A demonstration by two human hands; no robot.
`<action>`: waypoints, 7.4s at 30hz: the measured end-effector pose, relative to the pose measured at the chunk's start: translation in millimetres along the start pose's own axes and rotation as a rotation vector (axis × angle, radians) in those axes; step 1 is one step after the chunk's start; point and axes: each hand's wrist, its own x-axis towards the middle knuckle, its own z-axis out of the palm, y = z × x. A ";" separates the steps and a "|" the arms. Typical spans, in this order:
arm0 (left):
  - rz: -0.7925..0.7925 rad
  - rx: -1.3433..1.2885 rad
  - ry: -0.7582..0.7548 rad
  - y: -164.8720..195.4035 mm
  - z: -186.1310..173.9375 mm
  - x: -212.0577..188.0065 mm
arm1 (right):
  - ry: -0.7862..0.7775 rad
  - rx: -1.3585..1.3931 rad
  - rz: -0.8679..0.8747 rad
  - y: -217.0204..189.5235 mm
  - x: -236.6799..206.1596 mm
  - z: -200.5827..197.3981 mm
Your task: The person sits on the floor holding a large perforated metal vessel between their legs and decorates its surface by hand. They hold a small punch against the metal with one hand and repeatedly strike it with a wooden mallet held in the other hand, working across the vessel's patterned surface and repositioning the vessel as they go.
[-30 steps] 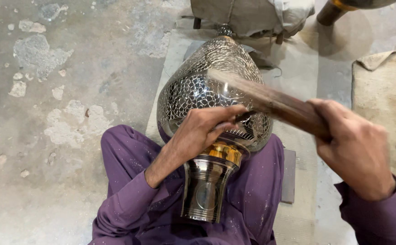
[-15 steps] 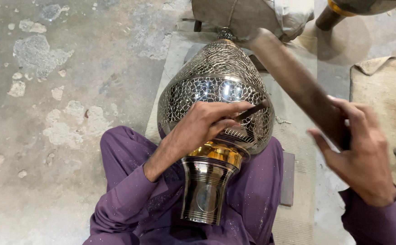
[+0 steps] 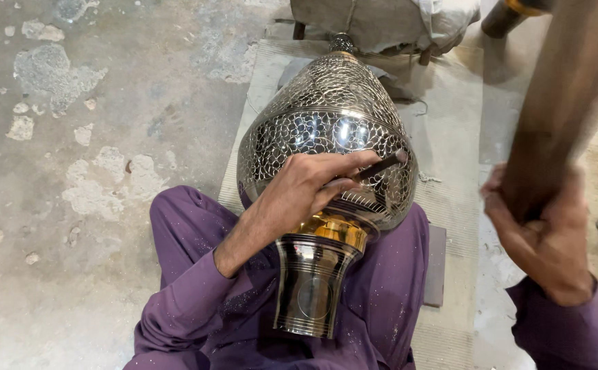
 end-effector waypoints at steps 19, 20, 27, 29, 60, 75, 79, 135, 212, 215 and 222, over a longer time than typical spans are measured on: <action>-0.009 -0.099 0.135 -2.2 3.2 -23.4 | 0.088 0.002 -0.002 -37.0 1.0 -7.0; 0.017 -0.083 0.144 -1.8 3.1 -23.1 | 0.080 -0.074 -0.023 -39.0 1.0 -10.7; 0.052 -0.047 0.151 -2.2 6.3 -23.5 | 0.007 -0.161 -0.104 -60.5 21.0 -25.2; 0.060 -0.057 0.155 -3.6 8.5 -23.0 | -0.087 -0.285 -0.125 -66.2 27.7 -26.6; 0.078 -0.028 -0.034 -14.9 -3.1 -1.4 | 0.014 0.004 0.058 -18.7 -1.6 -4.7; 0.019 -0.080 0.127 -13.5 2.7 -18.6 | -0.052 0.022 0.037 -37.6 26.0 -9.1; 0.000 -0.077 0.121 -10.1 2.5 -18.5 | -0.148 -0.591 -0.227 -44.2 34.4 -12.8; -0.001 -0.025 0.098 -21.6 -5.9 -18.4 | -0.044 -0.346 -0.210 -44.6 30.4 -12.3; -0.077 -0.224 0.243 -14.9 -12.0 -44.3 | -0.162 -0.418 -0.032 -86.6 54.4 -16.6; -0.069 -0.215 0.217 -20.9 -9.3 -42.9 | -0.065 -0.388 -0.124 -88.8 54.7 -13.7; -0.075 -0.200 0.184 -28.3 -13.6 -31.8 | -0.123 -0.439 -0.131 -78.4 53.8 -16.7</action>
